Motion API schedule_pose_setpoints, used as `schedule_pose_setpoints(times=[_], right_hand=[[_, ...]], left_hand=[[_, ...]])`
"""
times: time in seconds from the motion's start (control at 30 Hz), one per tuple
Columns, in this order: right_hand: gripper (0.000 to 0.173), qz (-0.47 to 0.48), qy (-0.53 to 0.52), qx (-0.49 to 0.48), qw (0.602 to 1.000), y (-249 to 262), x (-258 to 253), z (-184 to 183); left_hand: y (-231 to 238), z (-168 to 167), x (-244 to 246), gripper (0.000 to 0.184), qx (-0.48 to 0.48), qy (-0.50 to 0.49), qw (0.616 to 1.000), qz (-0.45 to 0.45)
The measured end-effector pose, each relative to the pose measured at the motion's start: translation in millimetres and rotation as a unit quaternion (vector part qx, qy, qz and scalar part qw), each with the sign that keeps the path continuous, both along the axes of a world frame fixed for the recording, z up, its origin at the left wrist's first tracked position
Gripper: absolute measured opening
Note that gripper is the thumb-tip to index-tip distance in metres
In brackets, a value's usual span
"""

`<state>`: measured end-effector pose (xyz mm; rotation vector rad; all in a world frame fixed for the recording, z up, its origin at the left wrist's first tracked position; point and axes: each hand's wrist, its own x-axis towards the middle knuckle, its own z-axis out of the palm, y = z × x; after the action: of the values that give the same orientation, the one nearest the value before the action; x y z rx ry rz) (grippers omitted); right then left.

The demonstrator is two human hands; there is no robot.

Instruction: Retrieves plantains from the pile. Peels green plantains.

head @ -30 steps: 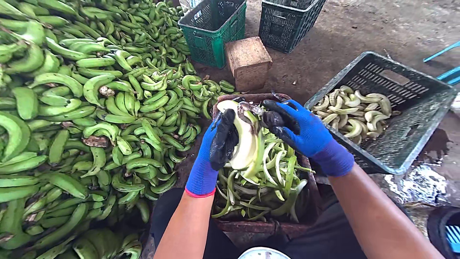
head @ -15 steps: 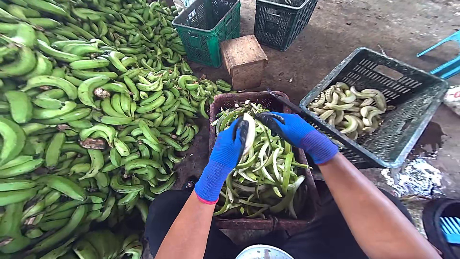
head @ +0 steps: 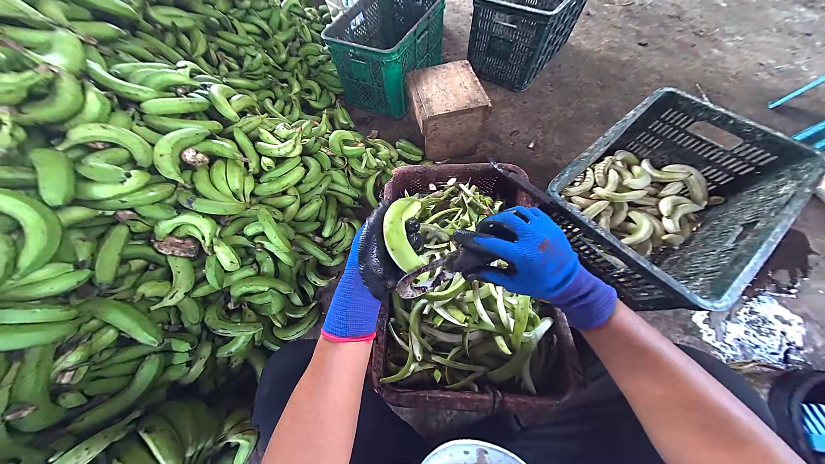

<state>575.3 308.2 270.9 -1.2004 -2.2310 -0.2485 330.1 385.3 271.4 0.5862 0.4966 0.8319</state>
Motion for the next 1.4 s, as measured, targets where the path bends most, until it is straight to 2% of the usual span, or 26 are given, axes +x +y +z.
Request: schedule_pose_setpoints(times=[0.07,0.2,0.33,0.4,0.47,0.53,0.6,0.67,0.73,0.77,0.87,0.97,1.03,1.1,1.17,1.27,1.33,1.4], right_hand=[[0.047,-0.015,0.003,-0.010,1.000,-2,-4,1],[0.055,-0.046,0.028,-0.069,0.996,-7,-16,-4],[0.055,-0.063,0.019,-0.045,0.997,-10,-22,0],[0.060,-0.095,0.043,-0.098,0.990,-12,-27,7],[0.059,-0.135,0.091,-0.220,0.962,-13,-32,18],[0.052,-0.166,0.147,-0.347,0.911,-8,-32,29],[0.046,-0.182,0.183,-0.398,0.880,2,-28,31],[0.046,-0.194,0.226,-0.450,0.842,11,-22,33],[0.052,-0.220,0.234,-0.515,0.795,21,-16,40],[0.053,-0.231,0.238,-0.511,0.793,23,-11,38],[0.056,-0.234,0.250,-0.427,0.837,24,12,27],[0.066,-0.216,0.156,-0.297,0.917,5,15,35],[0.070,-0.147,0.061,-0.203,0.966,-6,14,24],[0.065,-0.074,0.007,-0.156,0.985,-13,4,14],[0.060,-0.067,-0.008,-0.175,0.982,-17,-7,9],[0.061,-0.133,0.012,-0.316,0.939,-19,-12,25],[0.051,-0.190,0.005,-0.476,0.859,-16,-5,36],[0.057,-0.227,-0.026,-0.584,0.779,-15,8,33]], left_hand=[[-5,3,2,0.038,0.019,0.036,0.999,0.013],[-15,19,4,0.037,0.097,0.167,0.976,0.103],[-16,16,1,0.035,0.107,0.167,0.978,0.061],[-25,17,5,0.033,0.127,0.227,0.963,0.068],[-36,20,12,0.030,0.205,0.285,0.929,0.119],[-36,23,18,0.039,0.270,0.327,0.896,0.133],[-34,23,19,0.046,0.338,0.356,0.865,0.106],[-30,20,19,0.048,0.377,0.356,0.852,0.070],[-22,15,19,0.049,0.367,0.370,0.851,0.070],[-17,13,16,0.050,0.354,0.397,0.844,0.069],[-6,7,7,0.056,0.303,0.463,0.830,0.073],[3,-28,3,0.051,0.248,0.390,0.877,0.131],[3,-38,6,0.044,0.199,0.326,0.911,0.156],[-5,-21,9,0.046,0.151,0.333,0.922,0.127],[-18,-15,11,0.042,0.143,0.349,0.918,0.122],[-41,-10,13,0.037,0.169,0.370,0.907,0.113],[-56,-2,14,0.036,0.169,0.359,0.910,0.124],[-64,-1,11,0.038,0.129,0.282,0.942,0.132]])
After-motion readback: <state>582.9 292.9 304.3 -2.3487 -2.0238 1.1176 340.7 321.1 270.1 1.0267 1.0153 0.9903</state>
